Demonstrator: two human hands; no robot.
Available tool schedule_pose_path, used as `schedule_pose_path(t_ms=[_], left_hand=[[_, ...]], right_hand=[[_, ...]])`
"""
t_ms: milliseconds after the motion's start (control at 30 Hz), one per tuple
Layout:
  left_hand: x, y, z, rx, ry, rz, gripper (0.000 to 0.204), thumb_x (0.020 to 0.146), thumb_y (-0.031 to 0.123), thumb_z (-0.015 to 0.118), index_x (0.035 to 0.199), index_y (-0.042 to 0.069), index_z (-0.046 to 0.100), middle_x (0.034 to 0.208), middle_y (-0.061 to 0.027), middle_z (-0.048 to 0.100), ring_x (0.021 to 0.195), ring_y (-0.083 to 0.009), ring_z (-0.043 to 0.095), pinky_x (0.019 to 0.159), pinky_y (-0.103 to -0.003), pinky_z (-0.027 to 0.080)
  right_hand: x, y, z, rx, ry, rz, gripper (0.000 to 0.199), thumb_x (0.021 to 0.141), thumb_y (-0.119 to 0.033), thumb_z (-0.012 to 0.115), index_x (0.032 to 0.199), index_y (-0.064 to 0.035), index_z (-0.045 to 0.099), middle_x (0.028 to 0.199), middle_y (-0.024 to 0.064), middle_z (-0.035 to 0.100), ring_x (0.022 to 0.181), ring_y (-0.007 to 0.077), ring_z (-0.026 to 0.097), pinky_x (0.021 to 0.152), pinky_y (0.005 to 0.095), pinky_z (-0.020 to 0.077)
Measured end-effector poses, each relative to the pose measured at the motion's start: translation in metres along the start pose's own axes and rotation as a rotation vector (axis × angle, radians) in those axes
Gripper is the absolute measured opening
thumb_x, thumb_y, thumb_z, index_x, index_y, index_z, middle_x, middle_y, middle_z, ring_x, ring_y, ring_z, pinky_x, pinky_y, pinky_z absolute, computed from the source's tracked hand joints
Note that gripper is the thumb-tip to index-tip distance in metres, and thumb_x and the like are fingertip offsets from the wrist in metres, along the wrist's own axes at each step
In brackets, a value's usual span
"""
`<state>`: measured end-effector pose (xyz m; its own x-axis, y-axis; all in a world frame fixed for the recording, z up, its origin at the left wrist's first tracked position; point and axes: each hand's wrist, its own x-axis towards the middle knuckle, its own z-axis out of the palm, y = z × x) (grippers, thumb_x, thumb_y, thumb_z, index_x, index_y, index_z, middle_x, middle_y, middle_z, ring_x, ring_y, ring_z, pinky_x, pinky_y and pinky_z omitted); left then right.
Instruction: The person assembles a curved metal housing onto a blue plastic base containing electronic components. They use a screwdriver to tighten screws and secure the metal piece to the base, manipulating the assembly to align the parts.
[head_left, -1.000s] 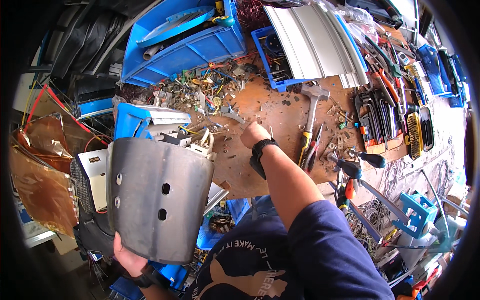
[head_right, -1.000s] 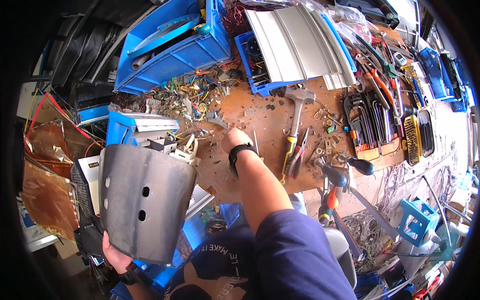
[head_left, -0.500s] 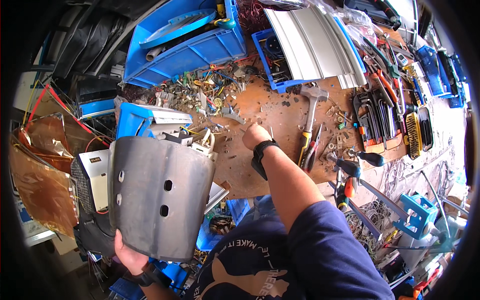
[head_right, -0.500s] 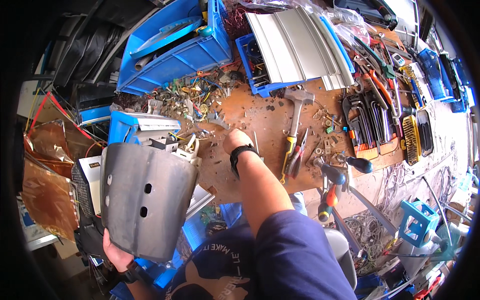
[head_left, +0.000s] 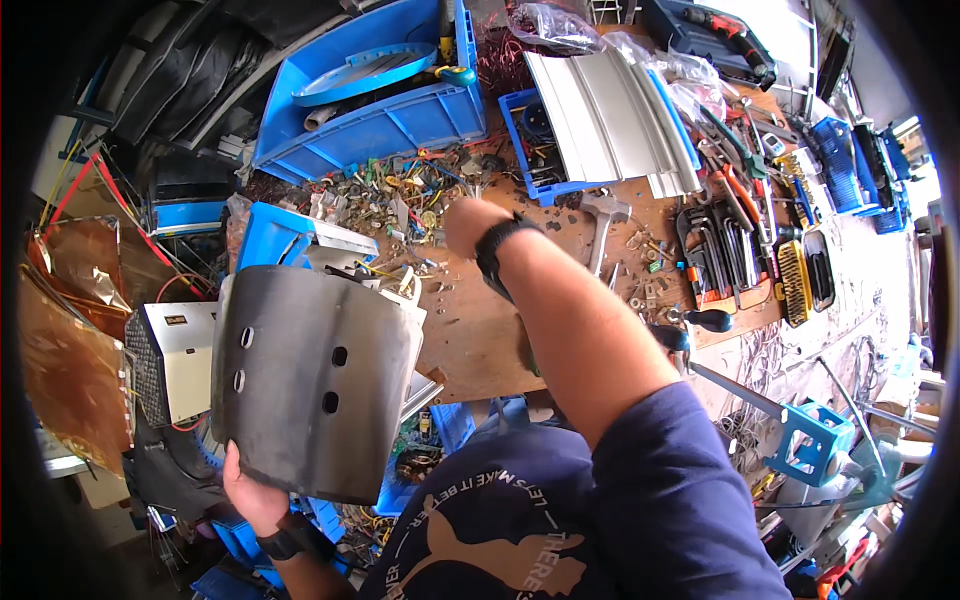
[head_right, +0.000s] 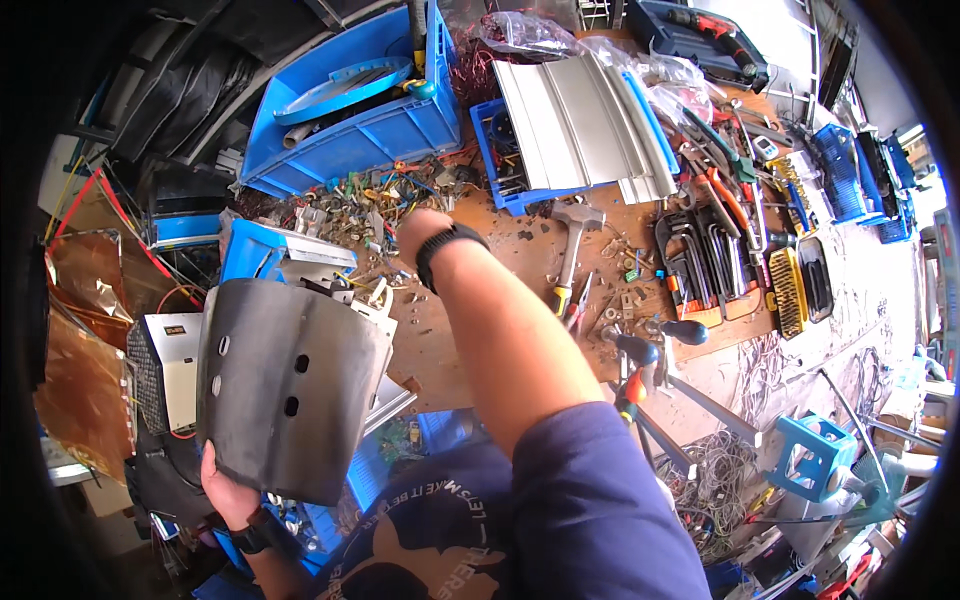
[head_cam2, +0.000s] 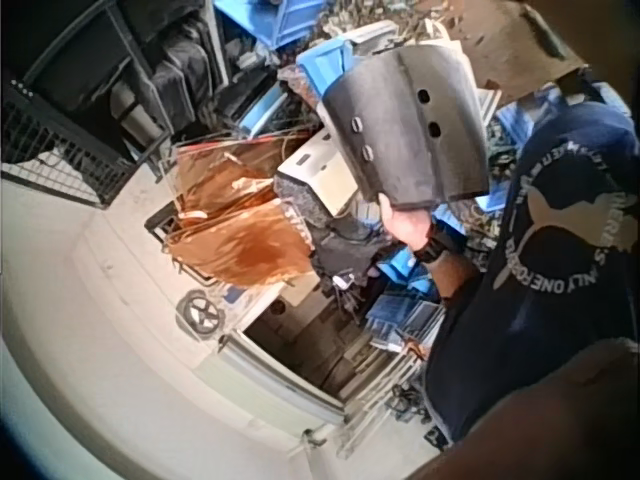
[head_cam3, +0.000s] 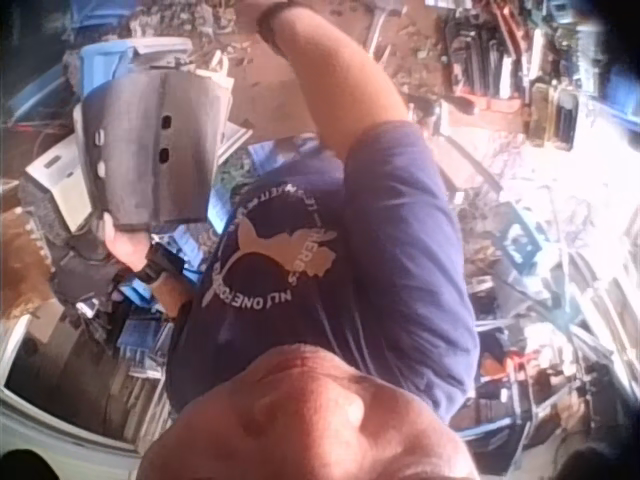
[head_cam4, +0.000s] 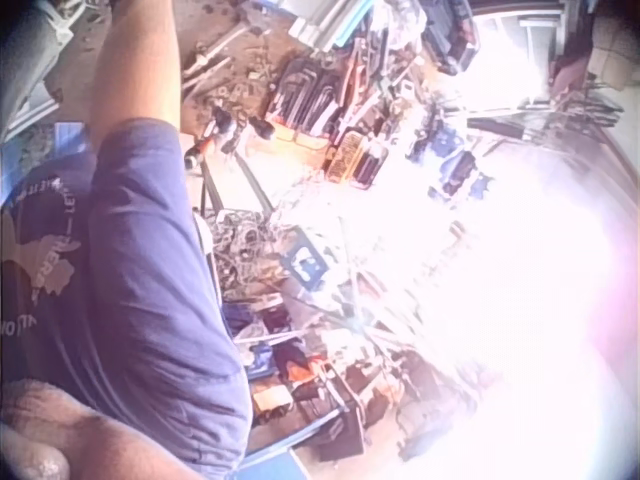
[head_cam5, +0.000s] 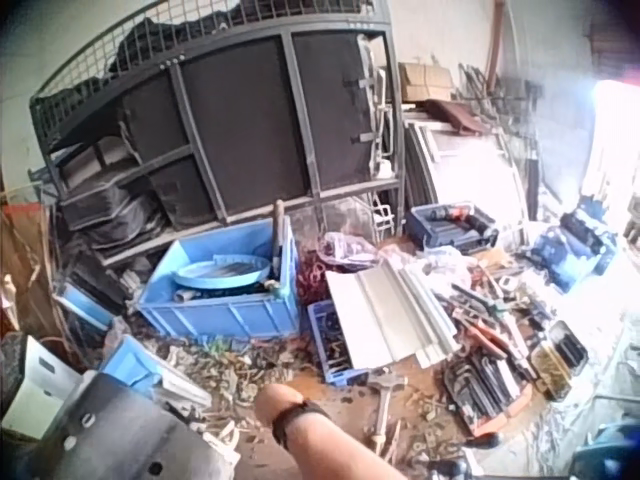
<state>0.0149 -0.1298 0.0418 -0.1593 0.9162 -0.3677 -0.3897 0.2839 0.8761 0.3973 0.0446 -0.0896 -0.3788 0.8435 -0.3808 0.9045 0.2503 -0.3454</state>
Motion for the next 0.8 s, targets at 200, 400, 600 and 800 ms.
schedule_pose_path(t_ms=[200,400,600,800], left_hand=[[0.015,-0.001,0.009,-0.015,-0.014,-0.005,0.041,0.091,0.025,0.049,0.123,-0.001,0.049,0.125,-0.0110,0.055,0.111,-0.0250,0.054,0.097,-0.040,0.039],[-0.004,-0.004,-0.003,-0.035,0.058,0.013,0.042,0.089,0.026,0.053,0.124,0.002,0.050,0.124,-0.0091,0.055,0.112,-0.0251,0.053,0.098,-0.040,0.039],[-0.001,0.000,0.002,0.001,0.011,-0.002,0.042,0.088,0.025,0.053,0.123,0.001,0.051,0.123,-0.0101,0.056,0.113,-0.0267,0.053,0.099,-0.042,0.037],[0.010,0.011,0.009,-0.007,0.117,-0.091,0.042,0.087,0.026,0.055,0.121,0.002,0.052,0.122,-0.0103,0.057,0.113,-0.0274,0.053,0.099,-0.043,0.037]], right_hand=[[-0.096,-0.009,-0.147,-0.258,0.279,-0.098,0.020,0.070,-0.006,0.052,0.081,0.0005,0.068,0.087,0.0191,0.066,0.084,0.0299,0.065,0.072,0.0375,0.0521],[-0.204,0.015,-0.198,-0.083,0.421,-0.115,0.020,0.072,-0.010,0.061,0.089,0.0004,0.063,0.081,0.0155,0.062,0.077,0.0292,0.061,0.071,0.0355,0.0479],[-0.331,0.112,-0.151,0.317,0.428,0.395,0.018,0.070,-0.004,0.060,0.086,0.0051,0.060,0.071,0.0080,0.056,0.064,0.0125,0.055,0.061,0.0286,0.0446],[-0.413,0.222,-0.006,0.557,0.638,0.627,0.016,0.070,0.001,0.059,0.086,0.0045,0.061,0.070,0.0050,0.057,0.062,0.0080,0.049,0.057,0.0247,0.0400]])
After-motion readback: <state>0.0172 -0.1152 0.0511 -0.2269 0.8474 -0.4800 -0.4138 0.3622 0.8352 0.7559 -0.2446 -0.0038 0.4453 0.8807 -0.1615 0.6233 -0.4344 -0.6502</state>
